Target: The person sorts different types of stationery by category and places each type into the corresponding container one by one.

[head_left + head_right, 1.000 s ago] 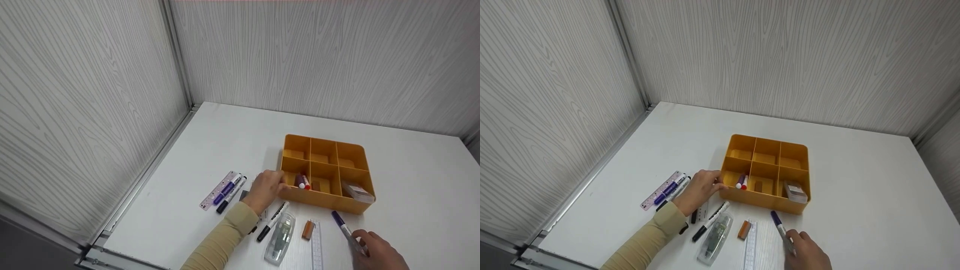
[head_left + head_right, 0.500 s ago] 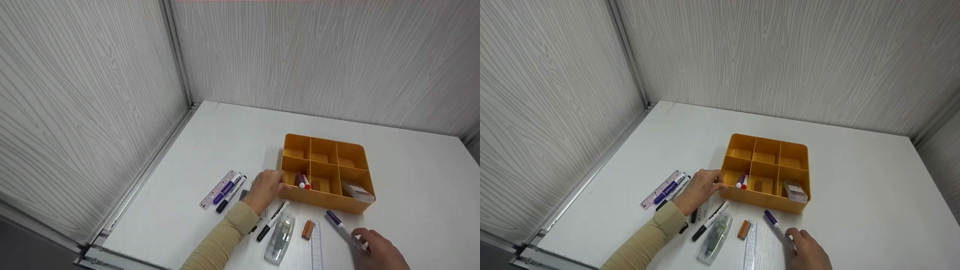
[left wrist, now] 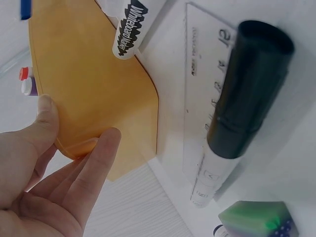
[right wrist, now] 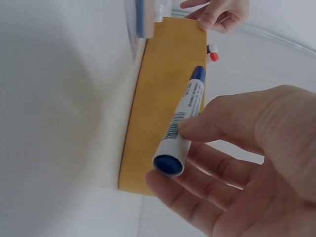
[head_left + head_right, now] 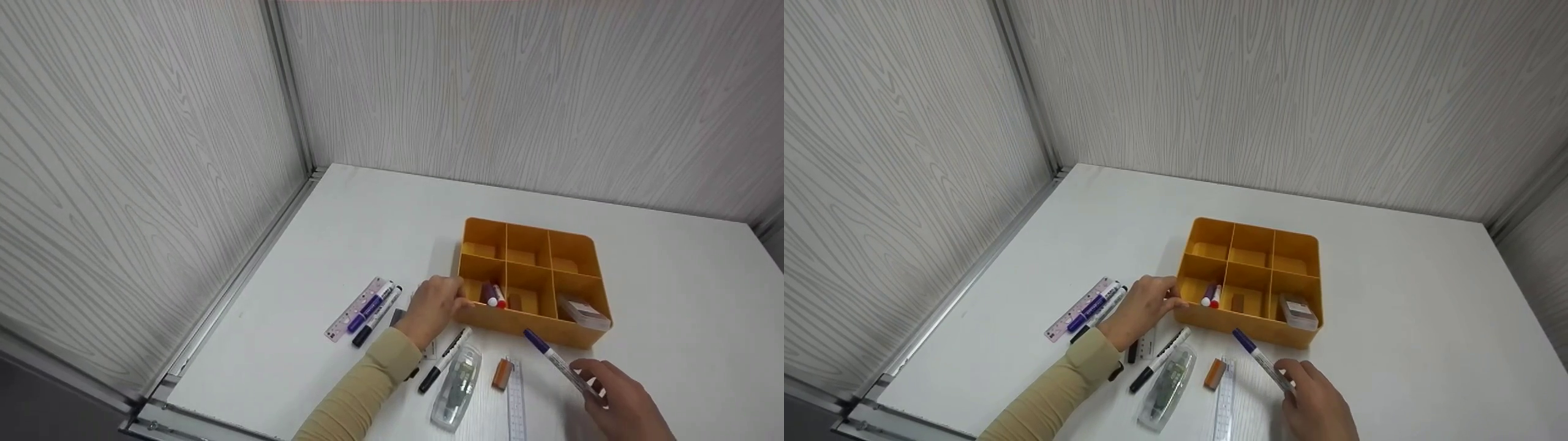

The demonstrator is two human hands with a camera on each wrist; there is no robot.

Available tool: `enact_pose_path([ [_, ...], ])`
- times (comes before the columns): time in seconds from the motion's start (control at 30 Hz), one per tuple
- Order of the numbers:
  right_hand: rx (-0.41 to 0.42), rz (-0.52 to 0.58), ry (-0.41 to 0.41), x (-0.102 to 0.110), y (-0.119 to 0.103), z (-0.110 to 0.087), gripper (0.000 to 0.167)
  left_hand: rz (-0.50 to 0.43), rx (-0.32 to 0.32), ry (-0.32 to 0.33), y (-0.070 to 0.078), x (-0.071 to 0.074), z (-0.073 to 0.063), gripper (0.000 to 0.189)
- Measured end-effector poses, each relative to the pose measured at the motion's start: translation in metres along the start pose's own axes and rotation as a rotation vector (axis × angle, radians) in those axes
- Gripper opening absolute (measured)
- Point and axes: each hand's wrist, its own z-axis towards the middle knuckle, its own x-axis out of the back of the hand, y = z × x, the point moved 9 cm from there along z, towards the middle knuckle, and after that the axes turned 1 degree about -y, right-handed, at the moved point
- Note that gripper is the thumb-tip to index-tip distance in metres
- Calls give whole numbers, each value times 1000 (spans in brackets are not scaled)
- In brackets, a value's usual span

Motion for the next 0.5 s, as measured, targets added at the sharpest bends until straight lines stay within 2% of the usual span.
enact_pose_path([
  [0.13, 127, 55, 154, 18, -21, -4, 41, 8, 7, -6, -1, -1, 1, 23],
  [0.3, 275, 55, 342, 39, -47, -7, 45, 15, 12, -12, -1, -1, 1, 22],
  [0.43, 364, 26, 414, 49, -67, -6, 51, 12, 32, -26, -1, -2, 2, 21],
  [0.5, 382, 8, 421, 52, -77, -3, 49, 6, 45, -38, -2, -3, 2, 20],
])
